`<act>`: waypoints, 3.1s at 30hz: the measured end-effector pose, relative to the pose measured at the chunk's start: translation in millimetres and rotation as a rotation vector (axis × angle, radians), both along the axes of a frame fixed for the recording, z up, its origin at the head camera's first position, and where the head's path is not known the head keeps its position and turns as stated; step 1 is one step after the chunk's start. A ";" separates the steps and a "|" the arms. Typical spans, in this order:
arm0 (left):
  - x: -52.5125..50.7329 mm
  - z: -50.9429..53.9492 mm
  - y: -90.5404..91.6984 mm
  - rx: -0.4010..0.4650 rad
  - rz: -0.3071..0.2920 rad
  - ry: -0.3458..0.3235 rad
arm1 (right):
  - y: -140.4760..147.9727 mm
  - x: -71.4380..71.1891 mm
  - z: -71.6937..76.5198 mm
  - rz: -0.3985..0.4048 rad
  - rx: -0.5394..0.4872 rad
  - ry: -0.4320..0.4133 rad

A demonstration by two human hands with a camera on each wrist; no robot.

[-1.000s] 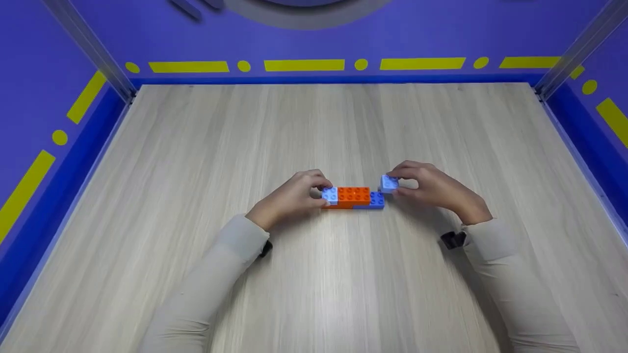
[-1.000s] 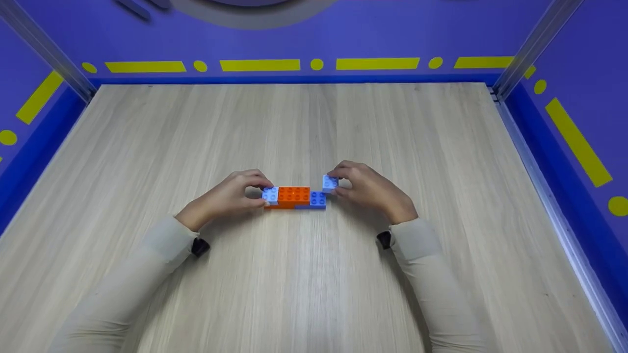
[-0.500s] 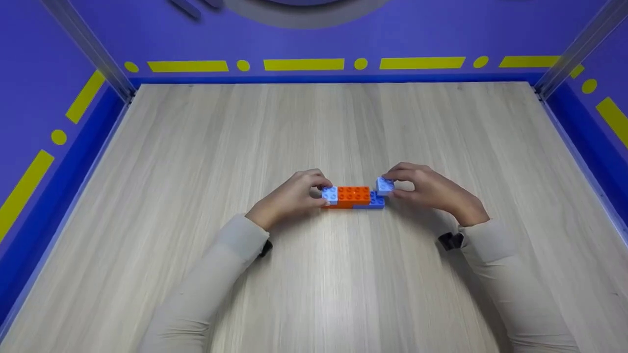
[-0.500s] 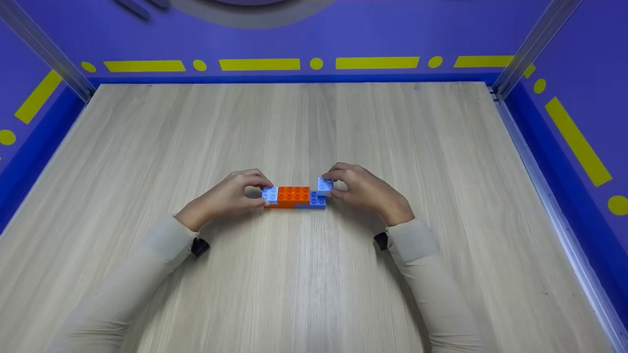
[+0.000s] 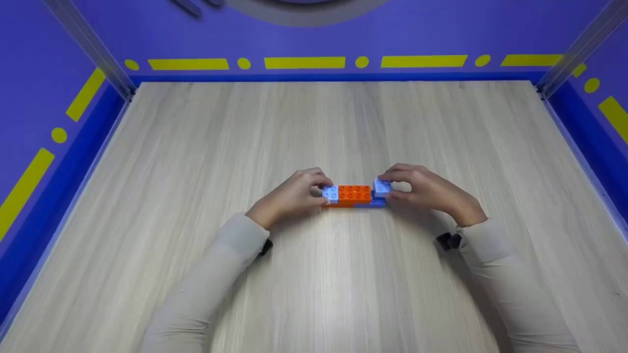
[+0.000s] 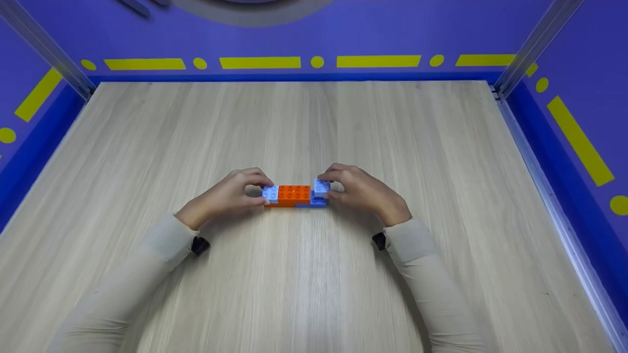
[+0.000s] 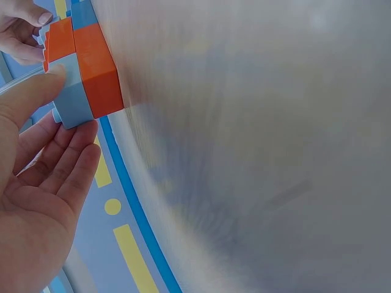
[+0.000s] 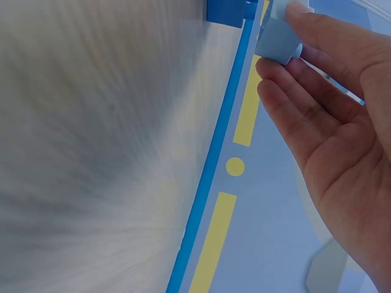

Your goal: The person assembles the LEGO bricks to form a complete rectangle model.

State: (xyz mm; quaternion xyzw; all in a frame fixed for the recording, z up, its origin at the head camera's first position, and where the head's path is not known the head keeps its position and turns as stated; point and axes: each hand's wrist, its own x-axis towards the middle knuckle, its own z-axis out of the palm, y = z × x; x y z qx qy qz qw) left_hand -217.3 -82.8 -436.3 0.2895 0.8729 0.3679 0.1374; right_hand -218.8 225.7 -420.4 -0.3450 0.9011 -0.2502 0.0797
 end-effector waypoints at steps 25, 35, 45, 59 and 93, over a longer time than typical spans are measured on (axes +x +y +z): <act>0.1 1.1 0.5 -0.004 0.011 -0.011 | -3.2 3.0 -3.2 0.028 -0.015 0.021; 0.1 0.5 -0.2 0.006 -0.012 0.016 | -6.2 4.6 -4.4 0.048 -0.022 0.036; -0.5 -0.5 0.0 0.002 -0.010 0.023 | -5.9 6.0 -4.4 0.053 -0.012 0.038; 0.1 0.7 0.4 -0.011 0.002 0.002 | -7.3 4.9 -3.1 0.041 0.016 0.008; -0.6 0.3 0.7 -0.011 0.013 -0.019 | -13.5 3.5 3.3 0.040 0.028 -0.051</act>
